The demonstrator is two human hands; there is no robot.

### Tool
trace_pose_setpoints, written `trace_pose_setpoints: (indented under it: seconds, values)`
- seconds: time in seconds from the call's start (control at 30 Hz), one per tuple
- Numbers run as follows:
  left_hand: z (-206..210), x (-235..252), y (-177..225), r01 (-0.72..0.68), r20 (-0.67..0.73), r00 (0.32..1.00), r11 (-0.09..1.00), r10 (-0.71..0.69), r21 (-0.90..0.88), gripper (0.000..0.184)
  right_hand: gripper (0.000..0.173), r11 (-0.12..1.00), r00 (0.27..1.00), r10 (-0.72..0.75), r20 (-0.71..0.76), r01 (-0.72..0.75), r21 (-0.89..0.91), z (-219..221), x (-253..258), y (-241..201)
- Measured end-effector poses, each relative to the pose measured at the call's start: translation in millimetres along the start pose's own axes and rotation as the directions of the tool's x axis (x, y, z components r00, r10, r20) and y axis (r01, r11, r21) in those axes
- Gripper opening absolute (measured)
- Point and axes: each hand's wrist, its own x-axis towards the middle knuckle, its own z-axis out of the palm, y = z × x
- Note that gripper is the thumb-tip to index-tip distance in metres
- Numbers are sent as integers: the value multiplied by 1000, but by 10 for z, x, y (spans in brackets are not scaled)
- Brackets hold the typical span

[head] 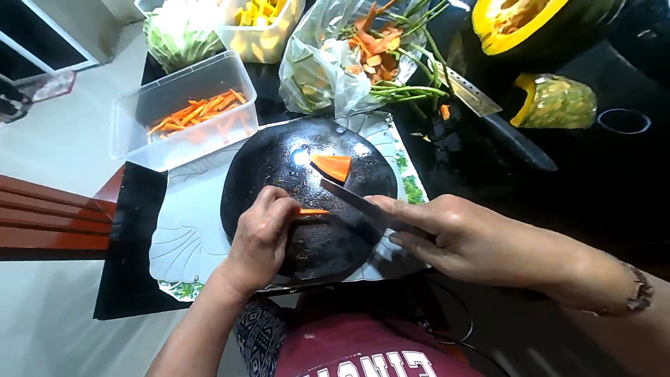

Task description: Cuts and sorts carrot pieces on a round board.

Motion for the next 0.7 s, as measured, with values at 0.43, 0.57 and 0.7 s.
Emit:
trace_pose_setpoints:
  seconds: [0.43, 0.57, 0.7]
  values:
    - [-68, -126, -75, -89, 22, 995, 984, 94, -156, 14, 42, 982, 988, -152, -41, 147, -117, 64, 31, 8]
    - [-159, -223, -66, -79, 2, 997, 986, 80, -145, 10, 42, 982, 988, -154, -4, 153, -115, 112, 66, -69]
    - [-179, -222, -12, -9, -176, 984, 976, -29, -217, 6, 41, 973, 983, -184, 30, 186, -136, 127, 149, -91]
